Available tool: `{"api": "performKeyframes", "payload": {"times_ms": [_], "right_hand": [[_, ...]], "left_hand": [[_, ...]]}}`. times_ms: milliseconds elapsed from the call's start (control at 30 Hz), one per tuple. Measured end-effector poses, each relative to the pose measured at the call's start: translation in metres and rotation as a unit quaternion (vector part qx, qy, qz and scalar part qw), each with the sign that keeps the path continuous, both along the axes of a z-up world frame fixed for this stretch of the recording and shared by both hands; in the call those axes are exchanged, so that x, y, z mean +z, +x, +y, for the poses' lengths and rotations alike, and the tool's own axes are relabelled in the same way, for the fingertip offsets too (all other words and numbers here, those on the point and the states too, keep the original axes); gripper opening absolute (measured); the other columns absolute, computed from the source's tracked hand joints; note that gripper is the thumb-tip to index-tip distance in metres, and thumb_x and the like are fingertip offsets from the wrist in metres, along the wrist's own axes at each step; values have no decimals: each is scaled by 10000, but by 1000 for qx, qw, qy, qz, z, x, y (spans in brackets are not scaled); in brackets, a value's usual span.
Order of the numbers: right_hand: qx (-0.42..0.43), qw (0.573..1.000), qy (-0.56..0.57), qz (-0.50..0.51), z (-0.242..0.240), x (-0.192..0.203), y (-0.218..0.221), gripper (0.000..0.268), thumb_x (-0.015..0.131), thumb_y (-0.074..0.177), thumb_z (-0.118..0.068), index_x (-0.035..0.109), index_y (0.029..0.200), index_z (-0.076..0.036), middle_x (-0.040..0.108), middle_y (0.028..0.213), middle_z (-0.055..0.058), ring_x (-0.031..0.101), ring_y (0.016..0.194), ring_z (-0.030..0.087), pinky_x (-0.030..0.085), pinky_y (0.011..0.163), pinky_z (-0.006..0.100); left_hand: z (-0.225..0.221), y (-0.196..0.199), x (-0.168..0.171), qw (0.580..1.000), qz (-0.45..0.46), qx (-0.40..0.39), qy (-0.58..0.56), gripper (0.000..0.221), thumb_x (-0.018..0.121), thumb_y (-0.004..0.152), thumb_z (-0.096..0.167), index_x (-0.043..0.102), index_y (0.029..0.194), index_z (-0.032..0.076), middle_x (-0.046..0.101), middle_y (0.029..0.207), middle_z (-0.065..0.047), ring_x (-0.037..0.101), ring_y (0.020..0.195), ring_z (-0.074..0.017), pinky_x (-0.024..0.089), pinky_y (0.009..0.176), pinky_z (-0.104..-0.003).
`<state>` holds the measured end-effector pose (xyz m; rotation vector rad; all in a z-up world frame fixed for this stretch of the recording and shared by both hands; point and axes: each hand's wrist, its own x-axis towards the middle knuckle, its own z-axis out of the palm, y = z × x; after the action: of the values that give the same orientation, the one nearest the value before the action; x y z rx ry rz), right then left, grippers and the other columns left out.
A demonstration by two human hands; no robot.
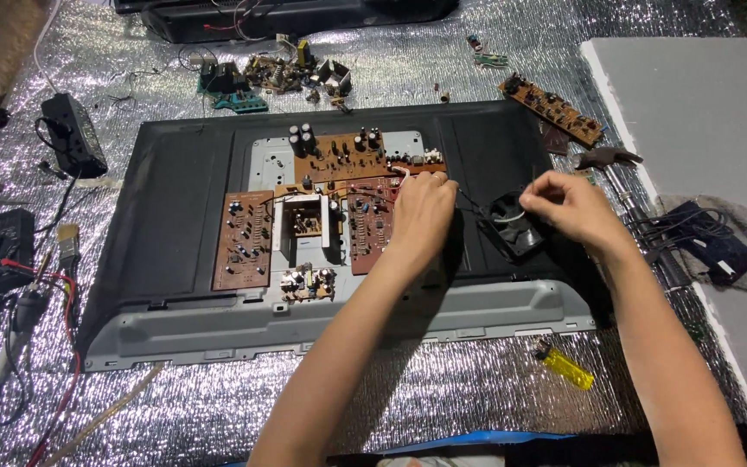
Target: Installing a cooling fan into an electronic device chassis using a lighter and plastic rod for mounting.
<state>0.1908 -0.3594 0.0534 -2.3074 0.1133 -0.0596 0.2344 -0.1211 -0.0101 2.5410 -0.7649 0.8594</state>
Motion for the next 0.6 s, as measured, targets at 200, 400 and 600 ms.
{"api": "performKeyframes", "payload": {"times_ms": [200, 400, 600], "right_hand": [[-27, 998, -63, 6, -20, -36, -9, 138, 834, 851, -265, 773, 919, -162, 786, 998, -1, 732, 970, 254, 535, 812, 357], [-59, 995, -76, -7, -15, -33, -31, 135, 817, 866, -245, 753, 869, -125, 781, 971, 2, 727, 910, 250, 531, 759, 350], [-63, 994, -87, -18, -13, -33, -35, 160, 829, 859, -246, 754, 863, -105, 779, 973, 24, 726, 888, 277, 535, 735, 359]], "left_hand": [[6, 2, 2, 998, 69, -9, 8, 186, 641, 908, 48, 730, 1030, 155, 638, 958, -15, 670, 793, -282, 404, 597, -363], [18, -20, 13, 987, 158, -32, -5, 310, 619, 880, 7, 723, 1128, 159, 650, 1040, -51, 707, 703, -333, 535, 613, -404], [32, -40, 25, 973, 223, -51, -30, 255, 653, 857, 47, 729, 1075, 158, 673, 934, -47, 744, 788, -342, 599, 689, -415]]}}
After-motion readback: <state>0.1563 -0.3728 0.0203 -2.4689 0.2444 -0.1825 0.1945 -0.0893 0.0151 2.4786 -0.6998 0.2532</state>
